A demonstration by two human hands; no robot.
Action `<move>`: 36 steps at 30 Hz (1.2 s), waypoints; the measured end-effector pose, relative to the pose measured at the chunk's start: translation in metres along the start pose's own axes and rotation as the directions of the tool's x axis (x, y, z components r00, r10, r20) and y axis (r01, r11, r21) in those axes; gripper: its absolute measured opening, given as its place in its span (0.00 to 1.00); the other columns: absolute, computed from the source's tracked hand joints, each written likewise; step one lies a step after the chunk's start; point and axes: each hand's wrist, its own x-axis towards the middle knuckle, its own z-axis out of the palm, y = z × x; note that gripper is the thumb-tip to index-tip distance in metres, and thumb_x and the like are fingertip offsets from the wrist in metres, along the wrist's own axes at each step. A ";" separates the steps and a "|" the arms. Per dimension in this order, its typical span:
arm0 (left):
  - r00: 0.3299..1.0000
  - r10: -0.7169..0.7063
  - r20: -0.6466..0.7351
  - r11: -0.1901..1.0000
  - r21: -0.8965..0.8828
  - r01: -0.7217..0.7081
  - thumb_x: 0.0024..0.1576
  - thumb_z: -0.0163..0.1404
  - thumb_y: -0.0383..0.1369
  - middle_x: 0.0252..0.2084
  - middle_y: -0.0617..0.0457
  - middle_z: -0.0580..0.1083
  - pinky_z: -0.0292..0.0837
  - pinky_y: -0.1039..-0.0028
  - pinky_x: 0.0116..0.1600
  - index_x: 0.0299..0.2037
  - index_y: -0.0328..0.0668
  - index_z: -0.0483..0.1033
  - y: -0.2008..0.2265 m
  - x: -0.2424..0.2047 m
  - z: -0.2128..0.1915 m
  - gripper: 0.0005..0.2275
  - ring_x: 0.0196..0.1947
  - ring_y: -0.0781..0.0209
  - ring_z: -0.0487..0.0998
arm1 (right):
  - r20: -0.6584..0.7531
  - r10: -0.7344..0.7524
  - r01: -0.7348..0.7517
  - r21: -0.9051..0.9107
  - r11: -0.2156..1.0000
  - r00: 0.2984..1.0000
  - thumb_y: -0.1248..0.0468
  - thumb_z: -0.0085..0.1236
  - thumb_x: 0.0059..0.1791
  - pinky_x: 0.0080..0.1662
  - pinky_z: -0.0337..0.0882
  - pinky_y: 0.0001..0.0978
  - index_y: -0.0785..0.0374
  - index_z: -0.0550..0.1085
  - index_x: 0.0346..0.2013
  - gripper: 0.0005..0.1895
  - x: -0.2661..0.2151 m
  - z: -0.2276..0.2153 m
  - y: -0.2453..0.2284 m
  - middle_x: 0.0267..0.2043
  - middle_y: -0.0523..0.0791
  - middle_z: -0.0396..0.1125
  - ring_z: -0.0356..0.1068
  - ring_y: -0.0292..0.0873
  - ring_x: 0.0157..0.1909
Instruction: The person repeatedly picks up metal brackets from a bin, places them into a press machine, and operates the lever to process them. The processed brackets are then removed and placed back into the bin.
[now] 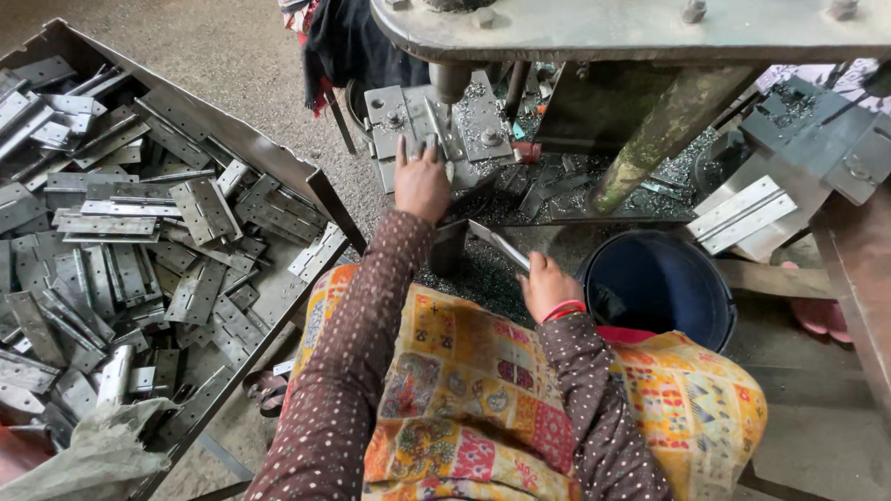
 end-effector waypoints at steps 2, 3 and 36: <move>0.998 0.062 -0.025 0.994 0.092 -0.060 0.60 0.43 0.31 0.67 0.45 0.66 0.32 0.48 0.75 0.58 0.41 0.74 0.021 -0.037 -0.005 0.17 0.69 0.49 0.62 | -0.024 -0.002 0.002 -0.006 1.000 1.000 0.54 0.60 0.49 0.36 0.74 0.51 0.58 0.66 0.45 0.18 0.006 -0.001 -0.002 0.39 0.51 0.71 0.74 0.59 0.36; 0.995 0.093 -0.027 0.986 0.140 -0.089 0.57 0.44 0.32 0.68 0.44 0.65 0.35 0.49 0.73 0.57 0.39 0.74 0.030 -0.056 -0.006 0.17 0.68 0.49 0.61 | -0.036 -0.012 0.012 -0.003 1.000 0.999 0.54 0.60 0.49 0.36 0.74 0.52 0.58 0.66 0.45 0.18 0.008 0.000 -0.001 0.39 0.51 0.71 0.74 0.59 0.36; 0.988 -0.117 -0.102 0.991 0.045 0.123 0.63 0.43 0.33 0.72 0.49 0.62 0.36 0.44 0.76 0.63 0.39 0.70 -0.040 -0.037 -0.013 0.19 0.73 0.52 0.60 | -0.085 -0.006 0.016 0.117 0.993 0.996 0.53 0.60 0.49 0.38 0.75 0.49 0.57 0.70 0.50 0.20 0.013 0.018 0.009 0.45 0.49 0.73 0.75 0.55 0.40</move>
